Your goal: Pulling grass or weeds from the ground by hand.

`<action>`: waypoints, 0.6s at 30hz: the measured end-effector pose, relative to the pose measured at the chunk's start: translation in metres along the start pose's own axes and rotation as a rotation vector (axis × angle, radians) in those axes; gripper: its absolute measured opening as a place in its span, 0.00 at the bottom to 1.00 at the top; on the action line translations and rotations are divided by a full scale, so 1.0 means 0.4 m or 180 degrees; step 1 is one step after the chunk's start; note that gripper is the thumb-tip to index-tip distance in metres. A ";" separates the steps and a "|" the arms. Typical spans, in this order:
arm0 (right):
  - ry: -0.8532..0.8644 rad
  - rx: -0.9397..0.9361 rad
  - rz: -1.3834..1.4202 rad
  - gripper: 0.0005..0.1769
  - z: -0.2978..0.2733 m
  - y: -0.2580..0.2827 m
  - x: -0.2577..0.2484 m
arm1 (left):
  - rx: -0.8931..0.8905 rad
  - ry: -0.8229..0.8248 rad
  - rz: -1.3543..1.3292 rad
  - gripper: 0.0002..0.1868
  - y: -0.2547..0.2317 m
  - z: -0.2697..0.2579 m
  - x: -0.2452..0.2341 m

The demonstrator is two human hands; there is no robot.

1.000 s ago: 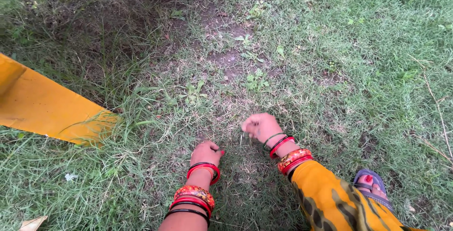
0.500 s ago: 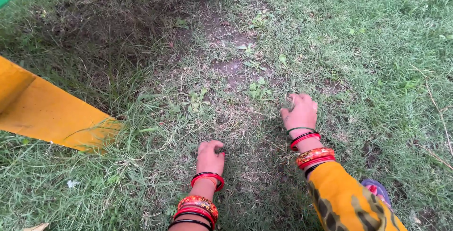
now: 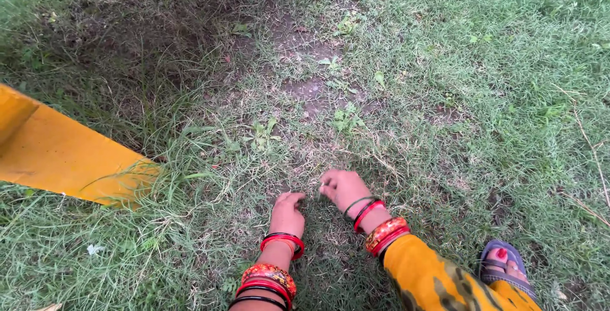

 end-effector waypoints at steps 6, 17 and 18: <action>0.0087 0.0655 0.1348 0.09 0.045 -0.087 0.027 | -0.0026 -0.0277 -0.0182 0.17 -0.002 0.005 -0.007; 0.0004 0.0051 -0.0117 0.10 -0.022 0.033 0.066 | -0.0470 -0.0336 -0.0765 0.13 -0.044 0.004 -0.039; 0.0000 -0.0138 -0.0537 0.10 -0.031 0.048 0.072 | -0.0436 -0.0346 -0.0793 0.14 -0.046 0.005 -0.040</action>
Point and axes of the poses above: each hand's wrist, its own z-axis towards the middle knuckle, its own x-axis out of the palm, y = z × x, the point moved 1 cm from there along z, towards the middle knuckle, and after that the axes turned 3 degrees about -y, right-handed, at the moved point
